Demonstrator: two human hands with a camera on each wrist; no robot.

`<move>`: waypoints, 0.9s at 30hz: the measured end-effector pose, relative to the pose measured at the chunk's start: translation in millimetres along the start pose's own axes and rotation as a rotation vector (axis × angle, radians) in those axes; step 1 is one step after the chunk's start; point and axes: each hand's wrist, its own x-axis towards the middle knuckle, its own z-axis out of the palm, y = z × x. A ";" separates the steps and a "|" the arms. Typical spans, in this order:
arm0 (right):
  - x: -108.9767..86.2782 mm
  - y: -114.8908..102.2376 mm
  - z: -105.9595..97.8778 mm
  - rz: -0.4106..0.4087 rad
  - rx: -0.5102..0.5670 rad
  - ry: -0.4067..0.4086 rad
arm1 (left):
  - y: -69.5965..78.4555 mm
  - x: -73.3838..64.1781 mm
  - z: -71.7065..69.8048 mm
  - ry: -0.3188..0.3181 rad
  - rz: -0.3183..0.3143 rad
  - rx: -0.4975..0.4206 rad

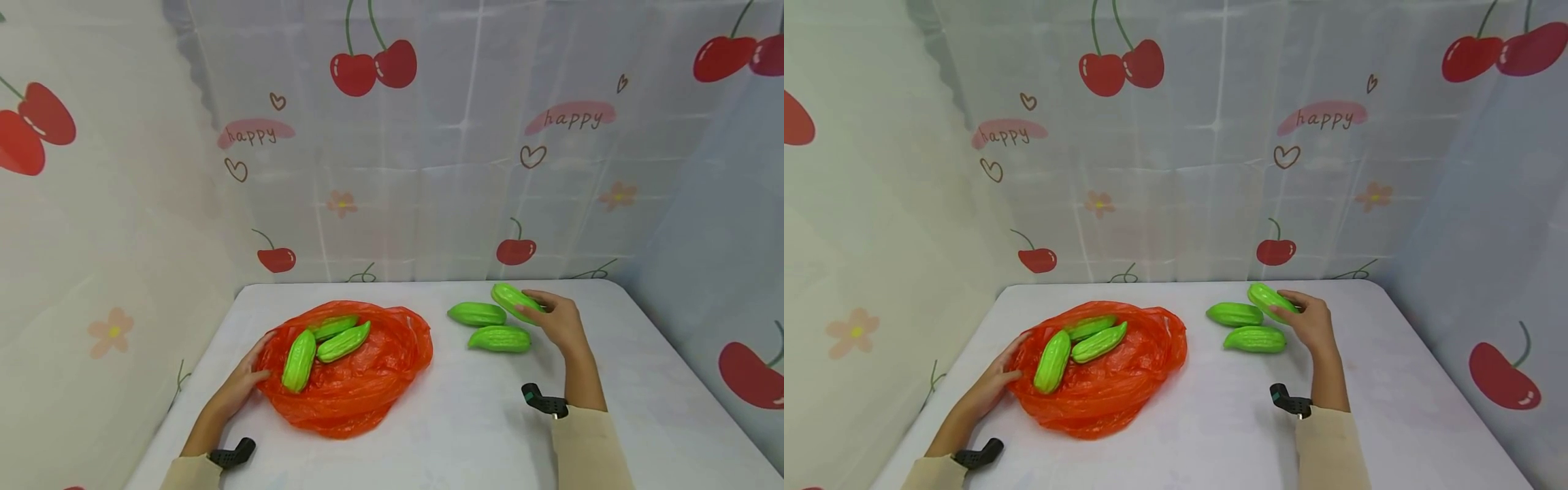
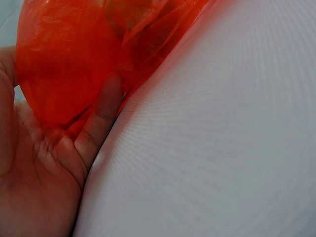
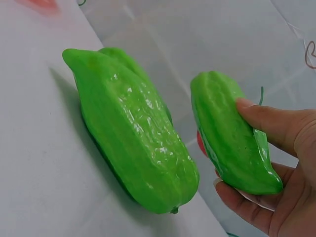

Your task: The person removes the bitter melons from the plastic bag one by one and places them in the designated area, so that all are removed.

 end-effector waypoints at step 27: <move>3.2 34.4 5.5 0.203 -0.054 0.048 | 0.2 1.1 0.4 -0.006 0.030 -0.026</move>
